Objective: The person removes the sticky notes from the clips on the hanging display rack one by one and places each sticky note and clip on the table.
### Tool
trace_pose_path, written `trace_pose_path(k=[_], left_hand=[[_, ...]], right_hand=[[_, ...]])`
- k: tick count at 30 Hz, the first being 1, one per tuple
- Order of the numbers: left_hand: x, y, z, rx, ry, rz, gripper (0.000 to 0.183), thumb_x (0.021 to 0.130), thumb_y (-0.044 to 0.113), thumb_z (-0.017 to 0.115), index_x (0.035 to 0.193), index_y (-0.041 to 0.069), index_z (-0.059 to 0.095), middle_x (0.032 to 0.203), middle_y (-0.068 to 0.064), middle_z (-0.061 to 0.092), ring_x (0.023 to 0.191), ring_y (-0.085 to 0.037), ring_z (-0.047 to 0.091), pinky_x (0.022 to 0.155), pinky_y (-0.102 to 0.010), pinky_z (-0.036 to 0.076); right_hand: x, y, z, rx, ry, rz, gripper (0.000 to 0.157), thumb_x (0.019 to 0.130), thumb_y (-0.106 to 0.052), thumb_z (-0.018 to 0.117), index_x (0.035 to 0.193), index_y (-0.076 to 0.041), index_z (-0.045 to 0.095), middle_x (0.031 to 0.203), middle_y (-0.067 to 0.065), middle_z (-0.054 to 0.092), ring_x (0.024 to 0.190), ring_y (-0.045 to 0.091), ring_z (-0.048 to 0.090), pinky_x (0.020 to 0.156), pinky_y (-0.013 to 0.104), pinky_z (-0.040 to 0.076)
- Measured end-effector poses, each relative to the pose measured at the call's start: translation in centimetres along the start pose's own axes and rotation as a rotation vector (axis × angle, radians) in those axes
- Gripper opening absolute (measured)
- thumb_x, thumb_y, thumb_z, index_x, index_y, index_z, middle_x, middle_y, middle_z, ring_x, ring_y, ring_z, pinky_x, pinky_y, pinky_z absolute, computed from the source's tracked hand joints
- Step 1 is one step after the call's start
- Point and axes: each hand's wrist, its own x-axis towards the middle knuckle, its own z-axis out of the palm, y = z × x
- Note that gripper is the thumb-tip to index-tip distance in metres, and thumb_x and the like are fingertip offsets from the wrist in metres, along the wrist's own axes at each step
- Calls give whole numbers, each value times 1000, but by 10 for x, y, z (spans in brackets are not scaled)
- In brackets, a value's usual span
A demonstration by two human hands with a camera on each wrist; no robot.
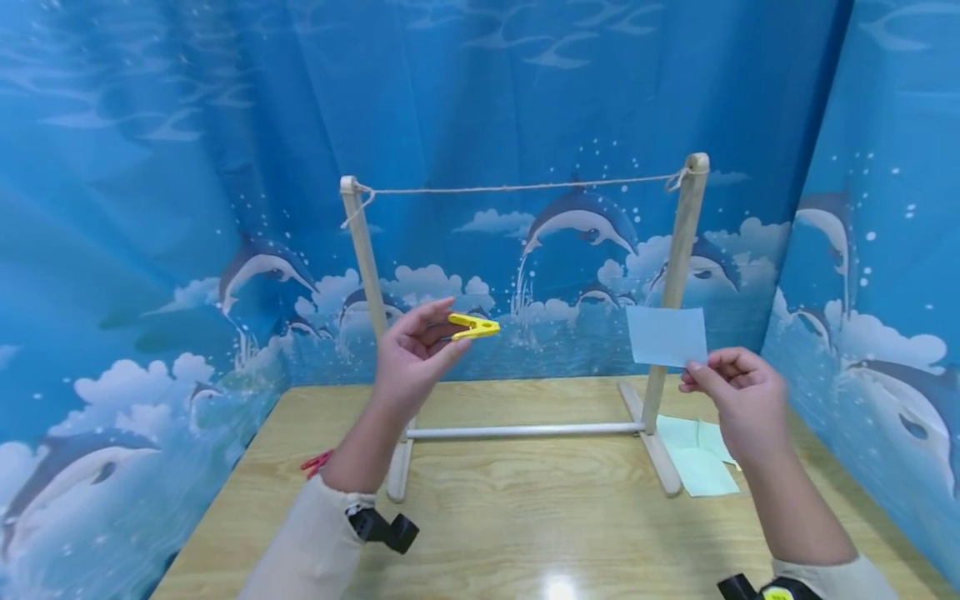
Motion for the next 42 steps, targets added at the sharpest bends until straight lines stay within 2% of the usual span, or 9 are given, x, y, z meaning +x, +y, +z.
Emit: trace_pose_path(k=[3, 6, 14, 19, 26, 29, 37, 42], left_hand=[[-10, -1, -9, 24, 23, -48, 37, 87, -1, 71, 123, -1, 62, 116, -16, 65, 105, -26, 65, 87, -34, 55], [-21, -4, -18, 50, 45, -100, 36, 88, 5, 72, 123, 1, 63, 117, -16, 64, 106, -26, 65, 87, -33, 55], [-50, -18, -41, 49, 167, -237, 37, 87, 8, 74, 122, 2, 62, 118, -15, 64, 108, -27, 63, 89, -32, 54], [-65, -21, -55, 65, 195, -312, 42, 87, 10, 74, 126, 2, 60, 120, -12, 64, 110, -22, 62, 91, -31, 53], [-85, -22, -74, 131, 270, -387, 48, 88, 7, 73, 131, -2, 56, 123, -12, 63, 111, -19, 62, 90, -26, 52], [-95, -23, -81, 143, 323, -404, 43, 86, 0, 73, 126, -4, 59, 116, -10, 67, 107, -18, 64, 87, -27, 54], [-115, -36, -102, 139, 400, -408, 39, 80, -13, 72, 117, -8, 61, 103, -2, 72, 98, -13, 68, 85, -26, 55], [-129, -44, -114, 196, 466, -470, 41, 78, -11, 75, 117, -9, 62, 98, 2, 73, 95, -12, 69, 83, -24, 55]], right_hand=[[-4, 0, -5, 2, 7, 19, 7, 88, 10, 64, 85, 3, 62, 76, 8, 66, 67, 17, 68, 64, 27, 59], [-8, 1, -12, 22, 18, 36, 7, 88, 10, 64, 87, 3, 62, 76, 9, 67, 68, 18, 68, 63, 27, 59], [-20, 8, -28, 64, 31, 59, 10, 90, 12, 60, 90, 4, 64, 78, 10, 69, 68, 18, 69, 63, 28, 59], [-25, 14, -39, 105, 13, 43, 14, 91, 15, 56, 89, 4, 64, 80, 11, 71, 71, 18, 70, 64, 29, 59], [-33, 19, -52, 123, 37, 67, 15, 91, 16, 56, 89, 4, 65, 78, 11, 70, 70, 18, 70, 63, 29, 59], [-37, 22, -58, 106, 55, 85, 15, 90, 15, 57, 88, 3, 65, 78, 11, 70, 70, 18, 70, 63, 28, 59], [-46, 29, -76, 79, 88, 82, 16, 91, 15, 57, 89, 2, 64, 78, 10, 70, 71, 17, 70, 62, 27, 59], [-52, 32, -91, 63, 130, 134, 15, 90, 13, 59, 92, 0, 66, 78, 9, 70, 71, 17, 70, 64, 28, 59]])
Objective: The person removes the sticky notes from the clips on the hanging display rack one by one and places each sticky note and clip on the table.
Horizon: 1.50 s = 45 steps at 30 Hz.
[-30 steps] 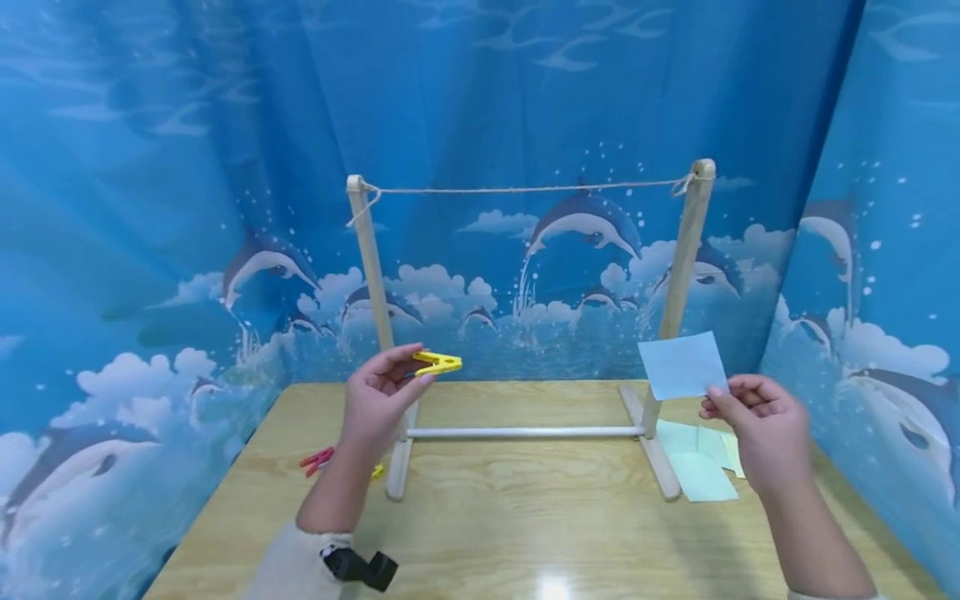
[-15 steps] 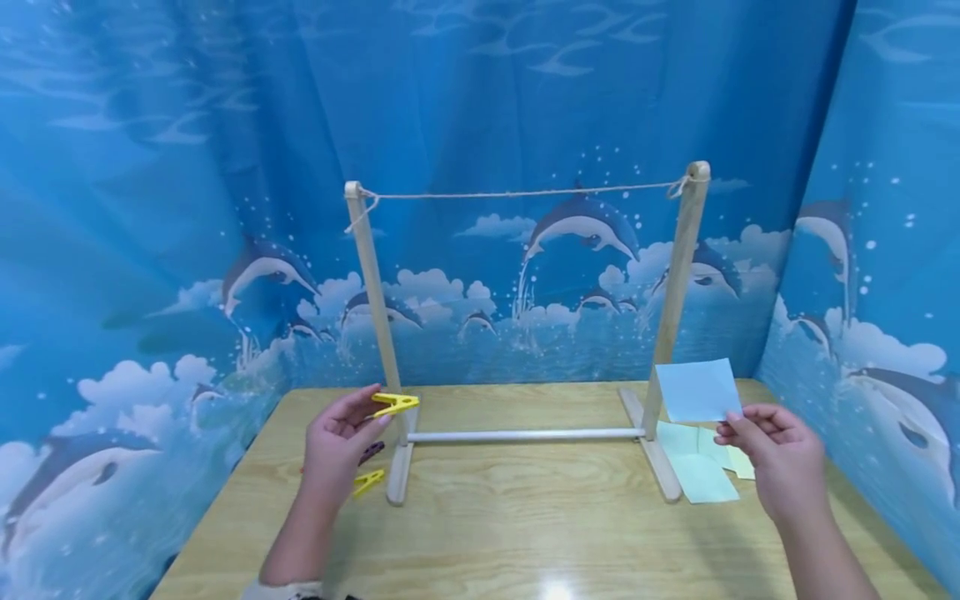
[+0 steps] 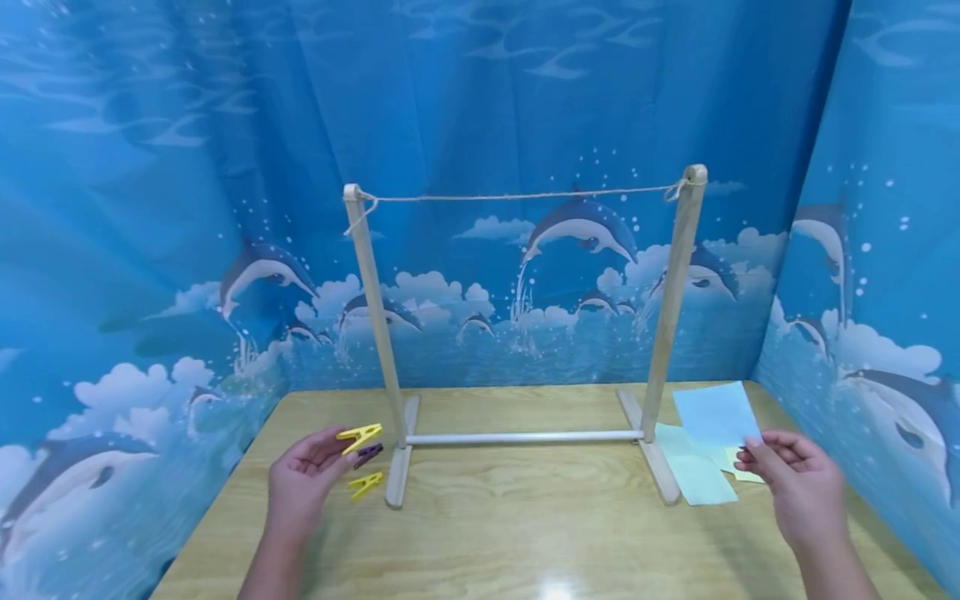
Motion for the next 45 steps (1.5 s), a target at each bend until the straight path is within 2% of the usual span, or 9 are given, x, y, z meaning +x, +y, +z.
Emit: trace_pose_path(k=[4, 11, 20, 24, 29, 33, 36, 40, 45], left_hand=[[-4, -12, -10, 26, 28, -56, 45, 77, -7, 78, 119, -7, 63, 98, 4, 73, 93, -10, 69, 81, -23, 55], [-11, -32, -29, 60, 96, -29, 46, 77, -9, 77, 120, -11, 61, 93, 10, 72, 86, -4, 68, 76, -20, 56], [-15, -50, -54, 23, 55, -57, 42, 81, -6, 75, 121, -6, 64, 99, 7, 73, 93, -6, 69, 77, -22, 56], [-16, -59, -66, 24, 72, -64, 45, 79, -7, 76, 122, -11, 61, 95, 7, 73, 88, -6, 69, 75, -22, 57], [-12, -64, -79, 152, 111, -95, 51, 77, -1, 81, 123, -10, 60, 91, 9, 73, 83, -1, 68, 71, -19, 56], [-11, -68, -88, 219, 120, -102, 52, 76, 1, 82, 123, -9, 61, 90, 6, 74, 81, 1, 68, 70, -16, 55], [-10, -70, -95, 265, 135, -155, 53, 76, 2, 82, 125, -5, 61, 89, 10, 73, 81, 2, 67, 70, -16, 55], [-8, -72, -104, 343, 146, -212, 54, 77, 3, 81, 127, -1, 60, 90, 13, 73, 81, 4, 65, 71, -16, 55], [-2, -76, -116, 346, 122, -183, 54, 78, 5, 81, 127, -5, 59, 88, 13, 73, 80, 6, 65, 71, -13, 54]], right_hand=[[-3, 2, -15, -10, 49, 47, 15, 90, 12, 61, 92, -2, 67, 78, 8, 71, 70, 16, 70, 65, 27, 59], [-9, 7, -38, -35, 84, 79, 11, 90, 8, 63, 94, -1, 68, 81, 9, 72, 71, 17, 71, 67, 28, 59], [-13, 22, -72, 14, 36, 87, 16, 93, 12, 56, 93, 1, 67, 84, 10, 72, 74, 19, 72, 69, 30, 59], [-15, 25, -93, -95, 86, 163, 8, 93, 1, 63, 92, -5, 69, 84, 4, 72, 74, 15, 71, 67, 29, 59], [-14, 21, -112, -249, 185, 259, 6, 93, -13, 67, 88, -16, 68, 78, -1, 72, 70, 13, 71, 62, 27, 59], [-9, 20, -116, -397, 328, 362, 6, 94, -20, 66, 88, -19, 65, 71, -6, 70, 64, 12, 69, 59, 26, 58], [-6, 21, -116, -473, 430, 444, 8, 95, -25, 64, 94, -17, 61, 66, -11, 67, 61, 9, 68, 57, 25, 58], [-5, 21, -121, -469, 486, 482, 8, 95, -25, 63, 92, -20, 59, 63, -13, 65, 58, 8, 67, 55, 24, 57], [-3, 24, -131, -442, 480, 471, 16, 95, -22, 65, 80, -25, 60, 62, -12, 66, 58, 9, 68, 53, 24, 57]])
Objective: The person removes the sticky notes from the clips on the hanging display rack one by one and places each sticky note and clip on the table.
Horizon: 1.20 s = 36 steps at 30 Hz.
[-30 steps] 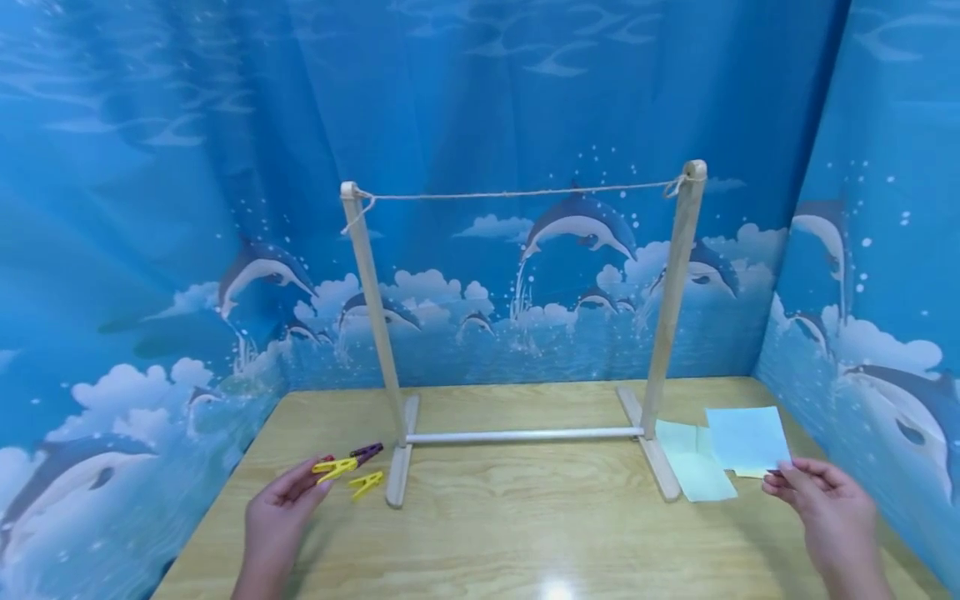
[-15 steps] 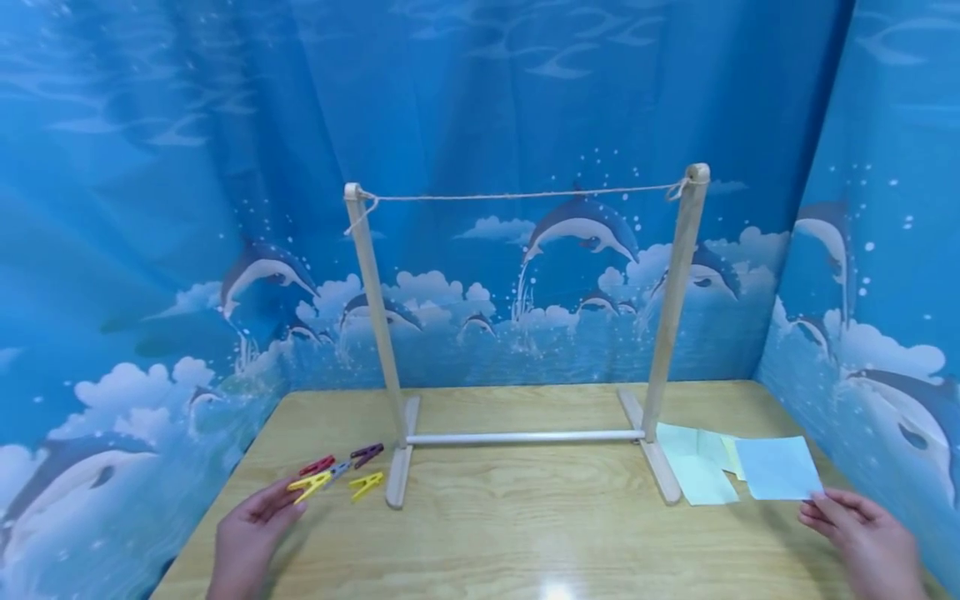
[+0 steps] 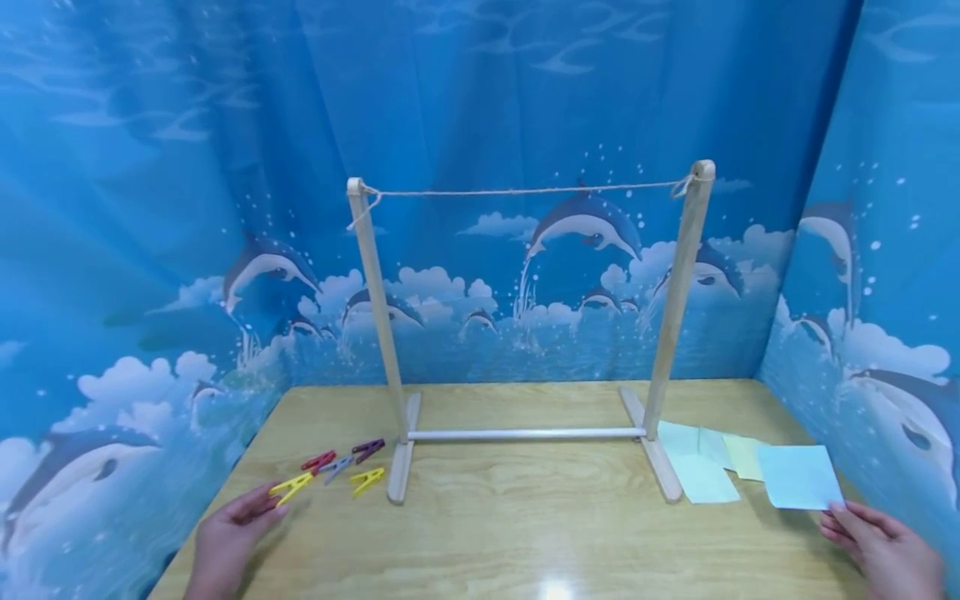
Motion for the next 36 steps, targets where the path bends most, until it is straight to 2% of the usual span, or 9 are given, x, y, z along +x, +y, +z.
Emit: trace_pose_path(k=[4, 7, 11, 16, 20, 29, 33, 35, 36], left_hand=[[6, -4, -2, -23, -22, 35, 56, 77, 6, 82, 125, -9, 58, 87, 14, 73, 80, 6, 65, 71, -11, 52], [9, -9, 0, -18, -23, 35, 55, 77, 5, 82, 124, -10, 59, 87, 12, 73, 79, 6, 65, 71, -10, 52], [12, -12, 4, 53, -15, -1, 54, 77, 5, 82, 124, -7, 60, 87, 10, 73, 77, 7, 64, 70, -11, 52], [16, -12, 6, 163, -17, 19, 54, 75, 10, 84, 123, -5, 63, 93, -3, 74, 76, 7, 61, 69, -9, 49], [17, -11, 5, 231, -32, 31, 54, 76, 13, 85, 121, -5, 63, 95, -8, 73, 75, 7, 59, 67, -8, 48], [22, -14, 5, 288, -88, -60, 56, 76, 14, 84, 123, -6, 62, 99, -10, 72, 75, 1, 60, 64, -14, 50], [22, -14, 6, 295, -91, -71, 55, 77, 13, 83, 123, -6, 62, 99, -11, 72, 76, -1, 61, 63, -15, 51], [22, -15, 5, 296, -97, -64, 55, 77, 13, 84, 123, -7, 61, 99, -12, 72, 76, -1, 61, 63, -16, 52], [22, -16, 5, 297, -99, -63, 55, 77, 13, 84, 123, -7, 61, 100, -13, 72, 76, -1, 61, 63, -16, 52]], right_hand=[[7, 4, -2, -6, -8, 4, 18, 94, -22, 65, 77, -26, 61, 63, -13, 67, 59, 10, 68, 54, 26, 57], [9, 6, -3, -40, -18, 8, 22, 95, -23, 65, 73, -28, 62, 64, -14, 66, 60, 10, 68, 54, 26, 57], [10, 8, -4, -74, -31, 4, 21, 94, -25, 66, 73, -25, 64, 64, -13, 66, 60, 10, 68, 55, 26, 58], [10, 9, 0, -16, -54, -9, 24, 94, -19, 66, 71, -28, 65, 65, -10, 68, 61, 10, 69, 57, 28, 58], [12, 9, 1, 12, -63, -15, 25, 91, -18, 70, 70, -30, 67, 67, -11, 67, 62, 8, 68, 58, 27, 58], [19, 14, 4, -13, -12, -2, 26, 88, -14, 73, 70, -31, 67, 66, -12, 66, 61, 9, 68, 57, 25, 58], [19, 17, 4, -107, -13, 2, 22, 91, -14, 71, 72, -26, 67, 65, -10, 66, 60, 12, 67, 58, 28, 58], [19, 18, 4, -231, -25, -17, 9, 93, -20, 69, 84, -15, 71, 66, -8, 67, 60, 13, 67, 58, 30, 58], [20, 19, 4, -304, -27, -29, 14, 93, -23, 68, 92, -10, 71, 67, -7, 68, 61, 13, 66, 57, 31, 58]])
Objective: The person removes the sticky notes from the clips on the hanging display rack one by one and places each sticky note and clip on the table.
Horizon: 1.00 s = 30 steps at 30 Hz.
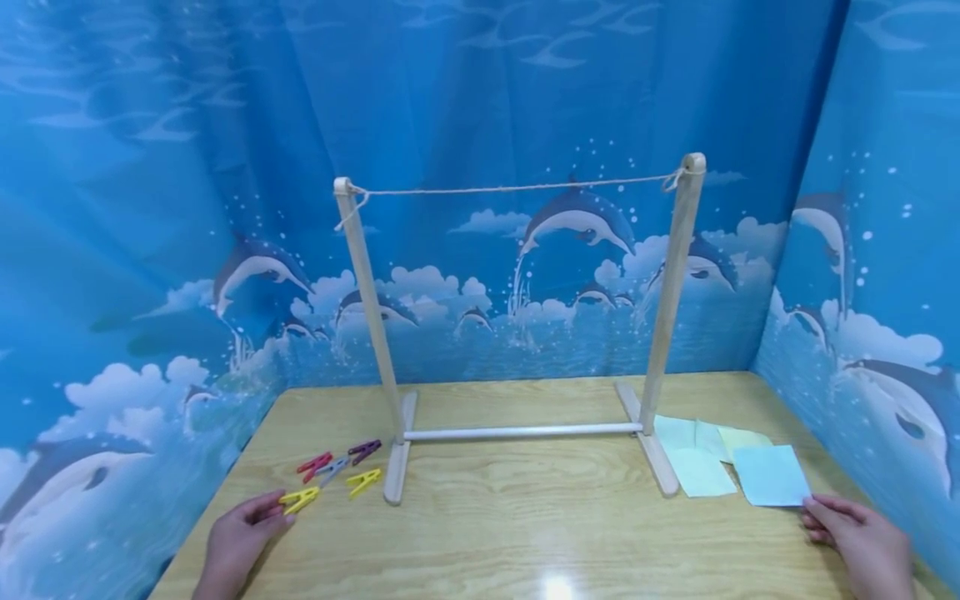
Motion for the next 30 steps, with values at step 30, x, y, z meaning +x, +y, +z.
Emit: trace_pose_path(k=[30], left_hand=[[1, 1, 1, -76, -31, -60, 65, 73, 13, 87, 127, -9, 58, 116, -20, 67, 80, -4, 62, 67, -22, 56]], right_hand=[[-13, 3, 7, -529, 104, -265, 47, 88, -34, 72, 111, 7, 67, 76, 0, 68, 58, -6, 48, 53, 18, 40]])
